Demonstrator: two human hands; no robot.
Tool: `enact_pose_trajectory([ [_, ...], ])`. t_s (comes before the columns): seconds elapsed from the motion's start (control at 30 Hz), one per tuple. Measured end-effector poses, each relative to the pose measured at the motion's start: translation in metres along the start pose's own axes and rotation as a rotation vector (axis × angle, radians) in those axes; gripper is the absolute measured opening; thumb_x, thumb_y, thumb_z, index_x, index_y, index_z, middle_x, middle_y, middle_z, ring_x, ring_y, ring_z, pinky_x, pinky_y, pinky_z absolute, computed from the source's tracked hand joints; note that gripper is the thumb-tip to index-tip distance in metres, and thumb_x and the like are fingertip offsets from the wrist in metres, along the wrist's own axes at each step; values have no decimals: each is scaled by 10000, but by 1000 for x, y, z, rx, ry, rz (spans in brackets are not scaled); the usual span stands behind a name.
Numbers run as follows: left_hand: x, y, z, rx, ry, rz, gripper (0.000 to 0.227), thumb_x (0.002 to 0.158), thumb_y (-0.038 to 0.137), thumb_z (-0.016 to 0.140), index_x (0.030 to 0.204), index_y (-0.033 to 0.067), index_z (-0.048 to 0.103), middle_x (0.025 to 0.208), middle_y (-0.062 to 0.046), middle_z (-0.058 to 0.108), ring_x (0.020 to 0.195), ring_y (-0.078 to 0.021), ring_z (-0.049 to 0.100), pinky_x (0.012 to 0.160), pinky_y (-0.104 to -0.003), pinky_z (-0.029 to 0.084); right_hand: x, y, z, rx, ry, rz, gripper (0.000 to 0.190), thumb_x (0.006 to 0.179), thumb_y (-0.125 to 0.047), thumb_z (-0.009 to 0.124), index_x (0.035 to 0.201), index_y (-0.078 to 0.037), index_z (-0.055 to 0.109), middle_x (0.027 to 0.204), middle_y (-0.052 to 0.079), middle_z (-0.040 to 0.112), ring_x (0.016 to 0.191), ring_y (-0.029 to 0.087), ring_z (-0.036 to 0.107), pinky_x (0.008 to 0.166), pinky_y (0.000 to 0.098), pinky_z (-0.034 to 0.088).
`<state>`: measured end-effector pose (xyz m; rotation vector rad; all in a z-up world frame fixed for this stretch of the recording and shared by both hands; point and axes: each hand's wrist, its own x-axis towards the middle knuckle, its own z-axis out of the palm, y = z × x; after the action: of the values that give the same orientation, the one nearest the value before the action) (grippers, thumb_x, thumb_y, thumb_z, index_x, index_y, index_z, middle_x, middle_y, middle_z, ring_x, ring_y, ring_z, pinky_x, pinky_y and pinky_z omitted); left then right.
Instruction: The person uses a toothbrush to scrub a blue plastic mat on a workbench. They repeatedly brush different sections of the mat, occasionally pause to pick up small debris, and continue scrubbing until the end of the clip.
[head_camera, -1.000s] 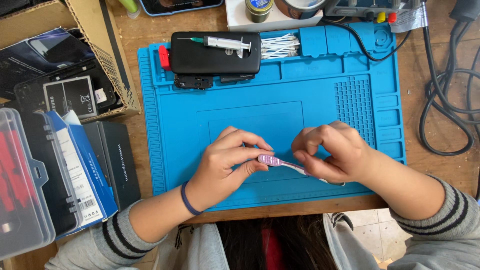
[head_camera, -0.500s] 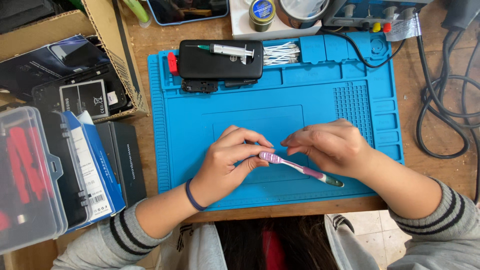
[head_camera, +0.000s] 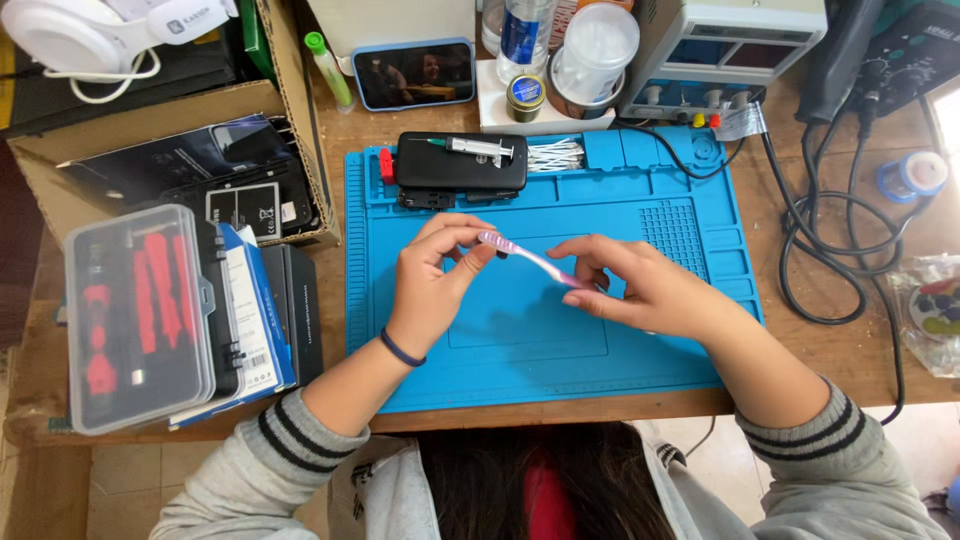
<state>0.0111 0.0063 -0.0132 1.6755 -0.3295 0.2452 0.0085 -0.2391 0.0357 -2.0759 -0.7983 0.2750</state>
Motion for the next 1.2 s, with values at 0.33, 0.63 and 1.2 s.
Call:
enact_pose_trajectory([
  [0.33, -24, 71, -55, 389, 134, 370, 109, 912, 76, 687, 1020, 64, 674, 1056, -83, 637, 888, -225, 579, 739, -317, 491, -57, -13, 0, -173, 207, 57, 344, 903, -31, 574, 1239, -95, 607, 712, 56, 622, 508, 192, 642, 502, 309, 542],
  [0.63, -138, 17, -73, 379, 6, 107, 241, 963, 34, 532, 1169, 41, 656, 1134, -81, 709, 996, -213, 688, 875, -306, 579, -123, 17, 24, -564, 509, 767, 476, 1004, -106, 444, 1472, -104, 531, 1030, 256, 556, 869, 489, 547, 646, 552, 413],
  [1.2, -140, -3, -51, 898, 382, 498, 305, 983, 98, 466, 1168, -30, 673, 1139, -179, 703, 970, -322, 671, 823, -391, 527, -42, -13, 58, -789, 249, 345, 615, 875, 23, 533, 1445, -206, 560, 854, 182, 681, 654, 415, 682, 547, 542, 566],
])
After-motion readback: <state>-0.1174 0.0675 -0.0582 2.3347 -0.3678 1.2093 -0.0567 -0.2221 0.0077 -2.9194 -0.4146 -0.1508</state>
